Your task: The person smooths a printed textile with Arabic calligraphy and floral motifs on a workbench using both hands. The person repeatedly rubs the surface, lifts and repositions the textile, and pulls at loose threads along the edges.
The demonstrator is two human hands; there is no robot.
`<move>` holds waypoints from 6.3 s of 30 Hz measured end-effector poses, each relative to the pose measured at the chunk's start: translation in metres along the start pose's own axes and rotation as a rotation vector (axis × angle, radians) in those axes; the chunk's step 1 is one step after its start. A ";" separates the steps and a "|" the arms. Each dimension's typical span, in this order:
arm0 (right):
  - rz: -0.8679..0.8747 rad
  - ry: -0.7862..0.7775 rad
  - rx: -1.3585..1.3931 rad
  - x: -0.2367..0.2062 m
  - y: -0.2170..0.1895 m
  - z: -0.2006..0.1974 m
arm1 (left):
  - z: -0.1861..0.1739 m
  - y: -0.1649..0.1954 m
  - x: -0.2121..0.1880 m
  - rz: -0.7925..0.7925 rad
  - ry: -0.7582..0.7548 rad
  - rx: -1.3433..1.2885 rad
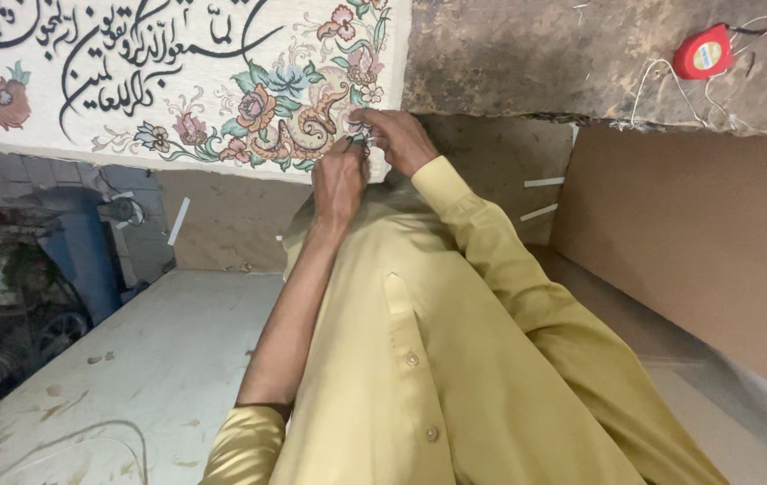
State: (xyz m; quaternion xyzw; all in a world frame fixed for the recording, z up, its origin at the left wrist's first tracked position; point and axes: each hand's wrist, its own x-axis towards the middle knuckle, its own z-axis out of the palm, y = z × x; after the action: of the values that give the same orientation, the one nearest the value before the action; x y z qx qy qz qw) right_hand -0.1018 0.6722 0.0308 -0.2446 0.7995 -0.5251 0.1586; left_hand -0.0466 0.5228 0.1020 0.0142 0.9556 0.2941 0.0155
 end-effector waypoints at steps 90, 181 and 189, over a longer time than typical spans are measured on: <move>-0.147 -0.027 -0.049 0.007 -0.008 -0.010 | 0.000 -0.013 -0.057 0.040 -0.175 0.196; 0.616 1.558 0.664 -0.081 -0.041 0.141 | -0.027 0.011 0.023 0.966 -0.567 -0.026; 0.421 1.657 0.594 -0.081 -0.031 0.159 | -0.008 0.022 0.021 1.053 -0.705 -0.010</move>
State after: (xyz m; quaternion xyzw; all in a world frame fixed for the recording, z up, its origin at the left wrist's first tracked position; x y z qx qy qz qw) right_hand 0.0537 0.5865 -0.0037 0.4141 0.5172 -0.6779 -0.3186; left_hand -0.0673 0.5373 0.1202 0.5782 0.7567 0.2444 0.1825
